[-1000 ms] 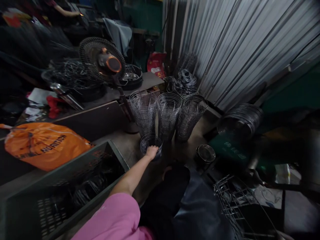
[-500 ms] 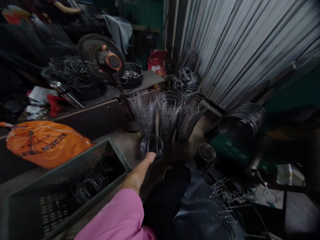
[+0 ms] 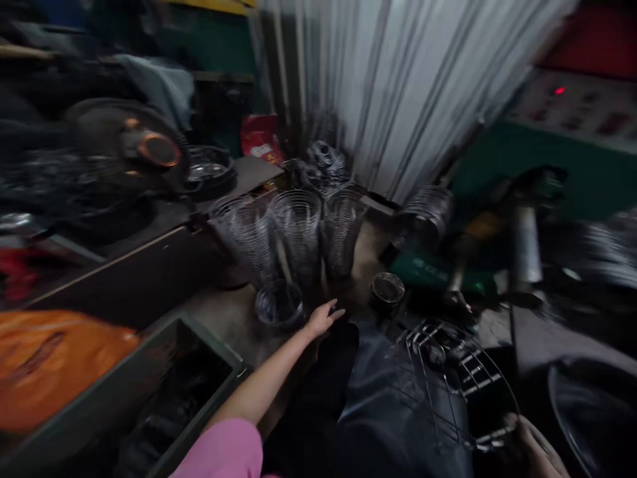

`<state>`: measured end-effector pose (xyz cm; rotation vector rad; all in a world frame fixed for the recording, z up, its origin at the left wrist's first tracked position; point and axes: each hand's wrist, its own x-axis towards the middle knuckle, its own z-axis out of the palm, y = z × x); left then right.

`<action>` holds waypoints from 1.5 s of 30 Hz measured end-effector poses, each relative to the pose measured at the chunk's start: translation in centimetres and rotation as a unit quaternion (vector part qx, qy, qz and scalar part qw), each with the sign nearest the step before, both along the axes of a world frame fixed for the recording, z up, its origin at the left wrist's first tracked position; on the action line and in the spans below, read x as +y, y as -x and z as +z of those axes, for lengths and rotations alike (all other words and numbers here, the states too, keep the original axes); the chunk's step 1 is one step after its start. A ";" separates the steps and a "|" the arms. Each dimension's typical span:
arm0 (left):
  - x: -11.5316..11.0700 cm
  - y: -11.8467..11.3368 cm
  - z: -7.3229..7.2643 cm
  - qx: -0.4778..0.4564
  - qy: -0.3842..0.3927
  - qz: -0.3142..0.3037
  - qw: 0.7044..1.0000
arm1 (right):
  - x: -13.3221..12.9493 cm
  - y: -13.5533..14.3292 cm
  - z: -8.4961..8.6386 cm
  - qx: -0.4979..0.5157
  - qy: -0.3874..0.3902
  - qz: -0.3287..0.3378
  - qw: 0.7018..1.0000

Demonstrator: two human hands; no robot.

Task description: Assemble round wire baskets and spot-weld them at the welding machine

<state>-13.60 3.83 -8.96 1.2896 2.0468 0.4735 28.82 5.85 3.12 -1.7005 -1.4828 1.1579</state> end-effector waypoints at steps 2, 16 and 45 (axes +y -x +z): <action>-0.1 -4.9 2.2 -0.152 -0.140 -0.040 0.978 | -2.2 1.1 -1.3 0.029 0.009 -0.049 0.998; -0.5 -17.9 5.6 -0.143 -0.057 -0.209 0.966 | 1.1 -12.4 -1.3 -0.263 -0.103 -0.193 0.940; -0.5 -17.2 3.4 -0.080 0.001 -0.206 0.975 | 12.8 -18.2 6.0 -0.215 -0.095 -0.412 0.880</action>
